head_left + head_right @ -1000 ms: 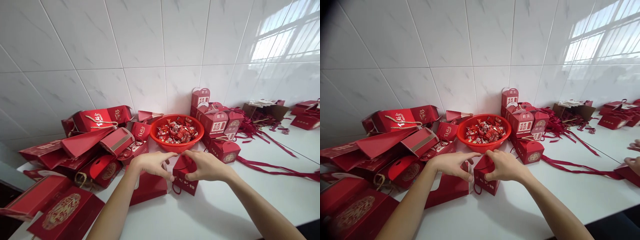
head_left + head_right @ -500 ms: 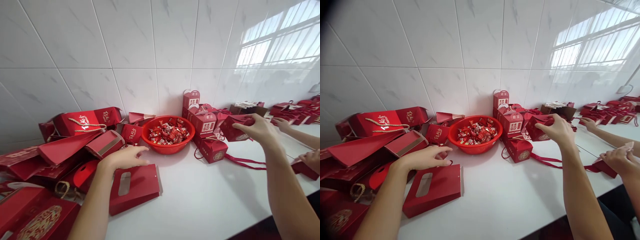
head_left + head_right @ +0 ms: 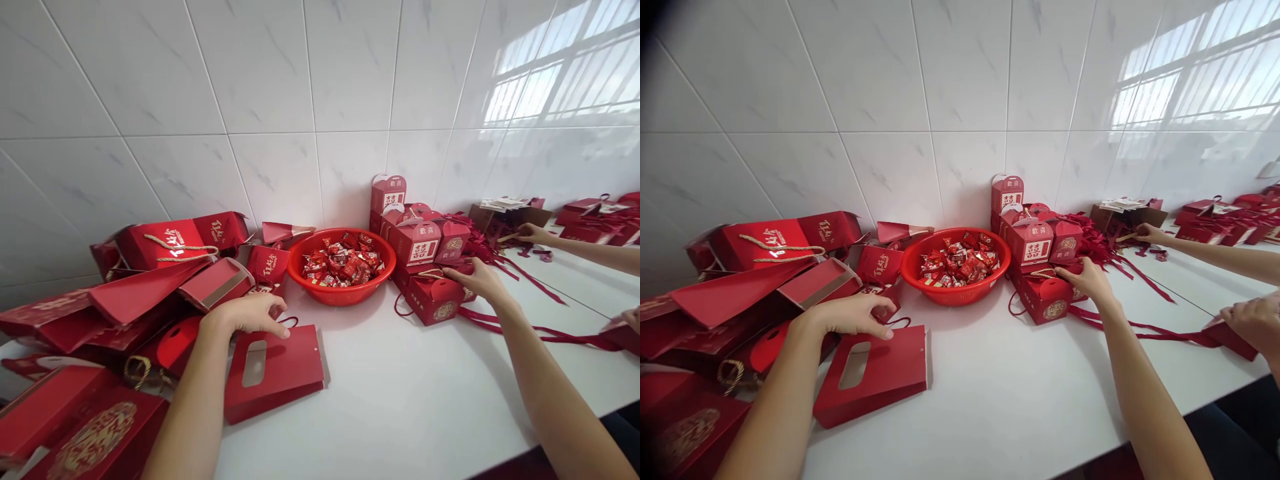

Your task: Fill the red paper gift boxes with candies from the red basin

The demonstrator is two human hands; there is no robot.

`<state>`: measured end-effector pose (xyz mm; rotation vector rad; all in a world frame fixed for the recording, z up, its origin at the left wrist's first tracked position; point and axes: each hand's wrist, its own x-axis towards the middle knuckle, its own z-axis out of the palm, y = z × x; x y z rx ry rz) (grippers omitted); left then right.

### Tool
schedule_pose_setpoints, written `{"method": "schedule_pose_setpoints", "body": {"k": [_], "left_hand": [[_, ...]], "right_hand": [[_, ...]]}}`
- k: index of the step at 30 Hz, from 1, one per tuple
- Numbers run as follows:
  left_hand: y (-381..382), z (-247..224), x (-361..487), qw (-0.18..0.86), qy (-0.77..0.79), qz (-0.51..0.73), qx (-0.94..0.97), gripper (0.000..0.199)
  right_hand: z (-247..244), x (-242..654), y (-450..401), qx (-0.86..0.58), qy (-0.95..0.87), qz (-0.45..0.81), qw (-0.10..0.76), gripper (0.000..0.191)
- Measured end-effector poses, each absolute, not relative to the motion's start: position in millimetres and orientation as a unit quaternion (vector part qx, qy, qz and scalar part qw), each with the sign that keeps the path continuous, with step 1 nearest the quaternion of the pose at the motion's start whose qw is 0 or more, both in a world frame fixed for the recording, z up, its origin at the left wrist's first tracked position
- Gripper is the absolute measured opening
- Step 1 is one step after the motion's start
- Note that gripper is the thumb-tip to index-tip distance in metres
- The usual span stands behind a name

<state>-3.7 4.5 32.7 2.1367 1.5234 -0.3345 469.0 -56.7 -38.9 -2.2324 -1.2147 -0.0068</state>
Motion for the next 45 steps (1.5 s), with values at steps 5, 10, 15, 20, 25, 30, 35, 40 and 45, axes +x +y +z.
{"method": "schedule_pose_setpoints", "body": {"k": [5, 10, 15, 20, 25, 30, 35, 40, 45], "left_hand": [[8.3, 28.8, -5.1, 0.254, 0.561, -0.146, 0.774, 0.075], [10.6, 21.6, 0.8, 0.231, 0.565, -0.153, 0.777, 0.070], [12.0, 13.8, 11.5, 0.239, 0.531, -0.173, 0.795, 0.064], [12.7, 9.6, 14.0, 0.254, 0.505, -0.157, 0.810, 0.054], [13.5, 7.8, 13.2, 0.257, 0.504, -0.148, 0.811, 0.051], [5.9, 16.3, 16.0, 0.272, 0.511, -0.136, 0.804, 0.049], [-11.8, 31.4, 26.7, 0.318, 0.459, 0.006, 0.829, 0.064], [-32.2, 37.6, 49.6, 0.379, 0.364, 0.268, 0.808, 0.067], [-39.4, 32.2, 63.3, 0.417, 0.286, 0.317, 0.802, 0.052]], "right_hand": [[-22.5, 447.1, -68.3, -0.835, -0.407, -0.085, 0.361, 0.067], [-18.6, 356.2, -88.5, -0.585, -0.634, -0.075, 0.500, 0.035], [-54.3, 243.9, -114.4, -0.481, -0.821, 0.139, 0.275, 0.038], [-82.9, 219.3, -106.5, -0.575, -0.746, 0.281, 0.184, 0.020], [-87.6, 226.9, -101.0, -0.616, -0.722, 0.273, 0.158, 0.023], [-92.2, 226.7, -104.1, -0.580, -0.741, 0.290, 0.175, 0.024], [-66.0, 242.7, -95.9, -0.461, -0.695, 0.368, 0.411, 0.028], [-12.5, 266.9, -95.2, -0.447, -0.639, 0.362, 0.511, 0.041], [12.8, 279.5, -95.9, -0.478, -0.670, 0.229, 0.520, 0.038]]}}
